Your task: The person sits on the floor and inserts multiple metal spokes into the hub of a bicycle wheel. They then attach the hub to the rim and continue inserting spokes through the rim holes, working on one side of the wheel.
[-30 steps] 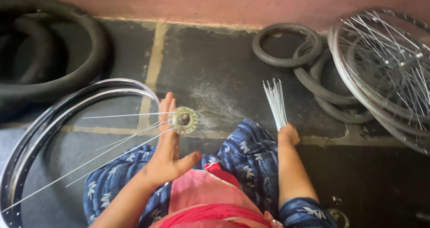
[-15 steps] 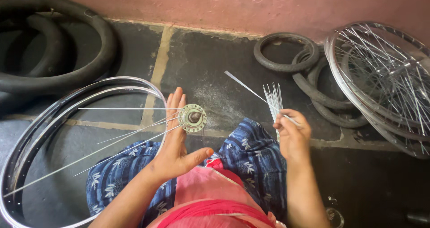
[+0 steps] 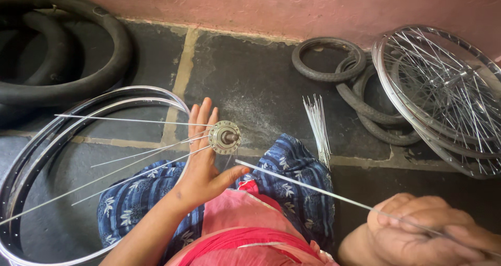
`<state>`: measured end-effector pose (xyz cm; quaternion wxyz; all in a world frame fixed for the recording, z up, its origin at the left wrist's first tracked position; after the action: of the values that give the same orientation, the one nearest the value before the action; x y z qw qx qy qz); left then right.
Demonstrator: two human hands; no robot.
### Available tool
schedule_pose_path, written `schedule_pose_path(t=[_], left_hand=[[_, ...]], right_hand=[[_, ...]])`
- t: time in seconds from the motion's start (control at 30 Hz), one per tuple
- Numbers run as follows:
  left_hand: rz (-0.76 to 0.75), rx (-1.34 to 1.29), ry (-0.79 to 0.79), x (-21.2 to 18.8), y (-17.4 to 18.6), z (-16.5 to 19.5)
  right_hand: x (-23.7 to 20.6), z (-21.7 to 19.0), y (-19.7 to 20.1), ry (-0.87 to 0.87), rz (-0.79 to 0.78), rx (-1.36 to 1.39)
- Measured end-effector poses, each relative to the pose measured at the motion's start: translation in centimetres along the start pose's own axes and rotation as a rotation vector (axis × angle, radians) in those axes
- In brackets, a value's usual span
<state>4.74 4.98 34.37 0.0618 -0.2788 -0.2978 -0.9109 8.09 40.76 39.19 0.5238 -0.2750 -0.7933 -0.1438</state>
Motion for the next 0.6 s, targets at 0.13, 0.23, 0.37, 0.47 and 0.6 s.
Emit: schedule_pose_path(t=[0.13,0.23,0.37,0.47,0.6], left_hand=[[-0.013,0.027,-0.006,-0.2,-0.1,0.0],[-0.009,0.024,-0.021,-0.3,-0.1,-0.1],[-0.01,0.01,-0.027,-0.4,-0.1,-0.2],[-0.007,0.008,-0.034,-0.4,-0.2,-0.3],[0.012,0.014,-0.069,-0.4,-0.3,-0.3]], right_hand=[[0.4,-2.5,-2.5,0.089,0.018,-0.148],[1.1,-4.1,-4.5,0.111,-0.003,-0.151],[1.8,-4.7,-5.6,0.052,-0.025,-0.004],[2.3,-4.7,-5.5,0.07,-0.071,0.009],[2.7,-4.7,-6.2,0.069,-0.131,0.15]])
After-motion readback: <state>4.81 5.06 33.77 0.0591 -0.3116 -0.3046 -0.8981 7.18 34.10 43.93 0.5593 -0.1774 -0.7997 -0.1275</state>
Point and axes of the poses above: each hand's wrist, its own x-axis towards the middle knuckle, its own y-axis out of the back of the hand, z = x × y, the point moved 5 cm from there along x, towards the middle knuckle, and after that the axes turned 4 degrees about y, right-handed, at the moved point
